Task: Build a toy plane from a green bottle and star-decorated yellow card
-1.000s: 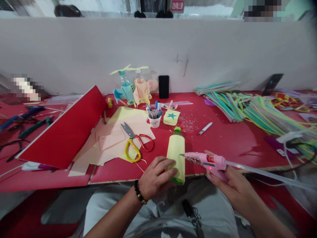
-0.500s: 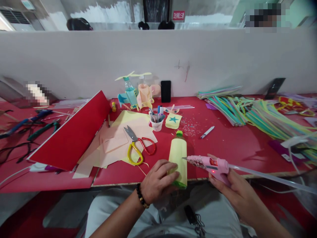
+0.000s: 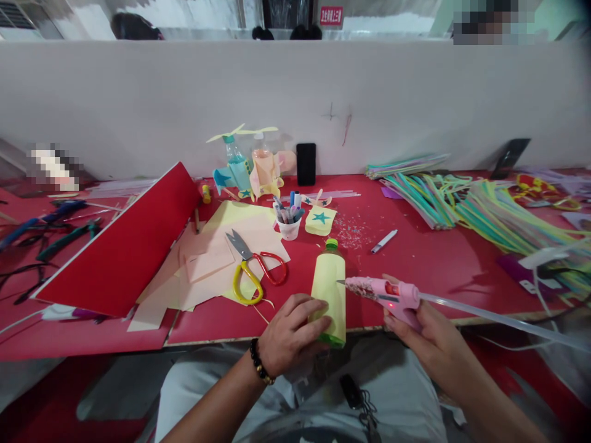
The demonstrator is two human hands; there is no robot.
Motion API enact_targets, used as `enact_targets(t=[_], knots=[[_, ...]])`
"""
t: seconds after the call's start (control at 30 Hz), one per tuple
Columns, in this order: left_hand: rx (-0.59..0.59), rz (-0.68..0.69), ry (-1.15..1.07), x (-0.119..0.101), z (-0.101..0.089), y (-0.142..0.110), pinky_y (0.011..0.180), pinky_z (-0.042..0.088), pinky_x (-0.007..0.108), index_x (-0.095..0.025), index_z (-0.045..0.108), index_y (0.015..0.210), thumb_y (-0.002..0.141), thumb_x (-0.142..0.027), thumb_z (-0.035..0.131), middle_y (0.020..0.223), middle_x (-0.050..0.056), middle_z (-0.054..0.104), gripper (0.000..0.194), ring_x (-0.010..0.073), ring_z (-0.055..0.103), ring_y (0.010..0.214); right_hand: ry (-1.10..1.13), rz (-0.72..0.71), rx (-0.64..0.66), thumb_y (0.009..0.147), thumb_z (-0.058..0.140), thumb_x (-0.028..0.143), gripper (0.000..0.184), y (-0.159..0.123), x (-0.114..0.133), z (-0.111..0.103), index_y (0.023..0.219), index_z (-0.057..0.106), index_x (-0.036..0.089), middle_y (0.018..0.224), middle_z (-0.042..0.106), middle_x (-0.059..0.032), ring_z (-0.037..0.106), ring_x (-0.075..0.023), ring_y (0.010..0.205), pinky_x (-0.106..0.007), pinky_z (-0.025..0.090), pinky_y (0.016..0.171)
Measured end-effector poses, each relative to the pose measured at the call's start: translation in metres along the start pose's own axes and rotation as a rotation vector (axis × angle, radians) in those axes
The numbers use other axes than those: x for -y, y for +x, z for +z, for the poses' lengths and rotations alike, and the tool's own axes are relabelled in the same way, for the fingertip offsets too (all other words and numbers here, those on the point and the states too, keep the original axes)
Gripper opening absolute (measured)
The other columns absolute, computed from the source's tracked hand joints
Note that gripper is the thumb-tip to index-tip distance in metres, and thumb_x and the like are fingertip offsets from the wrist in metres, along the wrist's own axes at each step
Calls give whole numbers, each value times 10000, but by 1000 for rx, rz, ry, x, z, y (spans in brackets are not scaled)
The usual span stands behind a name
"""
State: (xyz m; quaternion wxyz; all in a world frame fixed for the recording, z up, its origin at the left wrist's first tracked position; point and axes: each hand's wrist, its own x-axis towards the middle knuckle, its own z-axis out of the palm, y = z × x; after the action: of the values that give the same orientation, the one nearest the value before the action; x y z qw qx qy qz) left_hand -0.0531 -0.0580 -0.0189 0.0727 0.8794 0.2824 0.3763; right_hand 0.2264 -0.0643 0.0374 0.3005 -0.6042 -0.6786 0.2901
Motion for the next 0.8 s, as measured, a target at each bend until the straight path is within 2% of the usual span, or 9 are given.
enact_targets(t=[0.37, 0.5, 0.8], knots=[[0, -7, -14, 0, 0, 0, 950, 479, 445, -135, 551, 1204, 895, -326, 614, 1251, 154, 559, 369, 275, 456, 1156, -26, -71, -43, 890, 538, 426, 396, 28, 3, -1, 1212, 567, 197, 1175, 667, -112, 622, -277, 1099, -421, 480, 975], [0, -8, -2, 0, 0, -1, 946, 481, 449, -137, 552, 1201, 897, -331, 609, 1255, 152, 555, 365, 278, 449, 1156, -54, -73, -61, 878, 547, 433, 377, 36, 3, -2, 1158, 599, 185, 1078, 699, -117, 657, -289, 1003, -427, 518, 907], [6, 2, -4, 0, 0, -1, 947, 479, 457, -138, 543, 1211, 916, -343, 577, 1254, 157, 556, 361, 274, 453, 1155, -66, -86, -8, 889, 540, 402, 349, 36, 8, -4, 1163, 603, 195, 1133, 697, -116, 657, -279, 1054, -428, 518, 933]])
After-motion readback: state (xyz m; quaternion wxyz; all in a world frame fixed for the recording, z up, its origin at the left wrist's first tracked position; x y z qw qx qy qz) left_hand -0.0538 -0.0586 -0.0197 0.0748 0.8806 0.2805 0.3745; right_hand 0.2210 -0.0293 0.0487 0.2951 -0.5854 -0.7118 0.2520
